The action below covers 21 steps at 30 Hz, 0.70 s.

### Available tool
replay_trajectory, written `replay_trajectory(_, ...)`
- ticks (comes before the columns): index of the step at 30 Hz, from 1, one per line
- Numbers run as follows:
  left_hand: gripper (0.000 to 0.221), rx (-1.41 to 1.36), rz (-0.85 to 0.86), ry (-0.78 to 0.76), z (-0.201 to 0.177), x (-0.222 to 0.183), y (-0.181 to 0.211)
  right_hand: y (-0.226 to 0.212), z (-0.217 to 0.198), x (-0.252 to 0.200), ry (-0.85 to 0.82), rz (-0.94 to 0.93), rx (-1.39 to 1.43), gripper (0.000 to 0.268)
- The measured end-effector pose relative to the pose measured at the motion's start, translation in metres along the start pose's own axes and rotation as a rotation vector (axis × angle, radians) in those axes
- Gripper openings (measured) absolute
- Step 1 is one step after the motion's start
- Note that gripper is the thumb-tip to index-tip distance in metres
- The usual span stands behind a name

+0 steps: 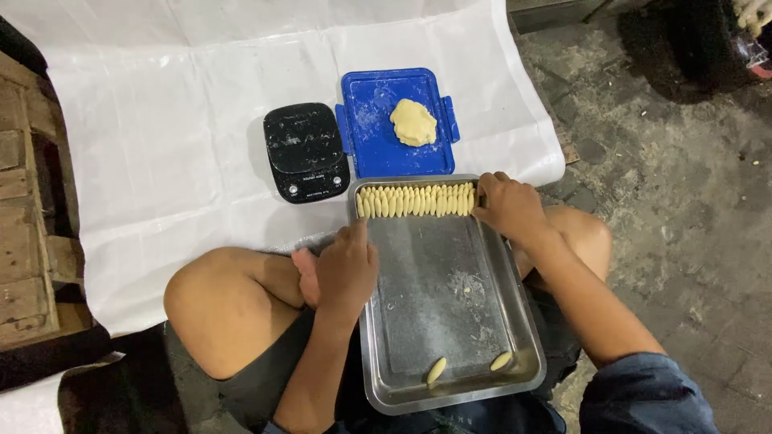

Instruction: Organizing small pieces of dough into neat rows inside a metal tray.

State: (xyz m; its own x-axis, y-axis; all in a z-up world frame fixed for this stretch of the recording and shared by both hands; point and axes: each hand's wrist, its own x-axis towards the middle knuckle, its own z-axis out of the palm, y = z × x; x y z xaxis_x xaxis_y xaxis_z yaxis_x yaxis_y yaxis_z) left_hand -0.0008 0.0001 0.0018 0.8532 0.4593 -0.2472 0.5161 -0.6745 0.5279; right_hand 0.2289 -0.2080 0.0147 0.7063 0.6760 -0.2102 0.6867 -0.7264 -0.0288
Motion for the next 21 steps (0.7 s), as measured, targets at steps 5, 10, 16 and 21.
replay_trajectory(5, 0.043, 0.030, 0.007, 0.011, 0.004, -0.001, 0.000, -0.001, 0.002, -0.003, -0.001, -0.024, -0.017, 0.018)
replay_trajectory(10, 0.045, 0.011, -0.002, 0.008, 0.002, 0.000, 0.001, 0.003, 0.017, -0.007, -0.010, -0.027, -0.044, 0.014)
replay_trajectory(16, 0.043, -0.006, -0.004, 0.003, -0.001, -0.001, 0.002, -0.003, 0.016, -0.013, -0.047, 0.028, -0.030, 0.017)
replay_trajectory(21, 0.044, -0.012, -0.018, -0.003, 0.000, -0.001, 0.002, -0.009, 0.005, -0.028, -0.040, 0.030, 0.009, 0.031)
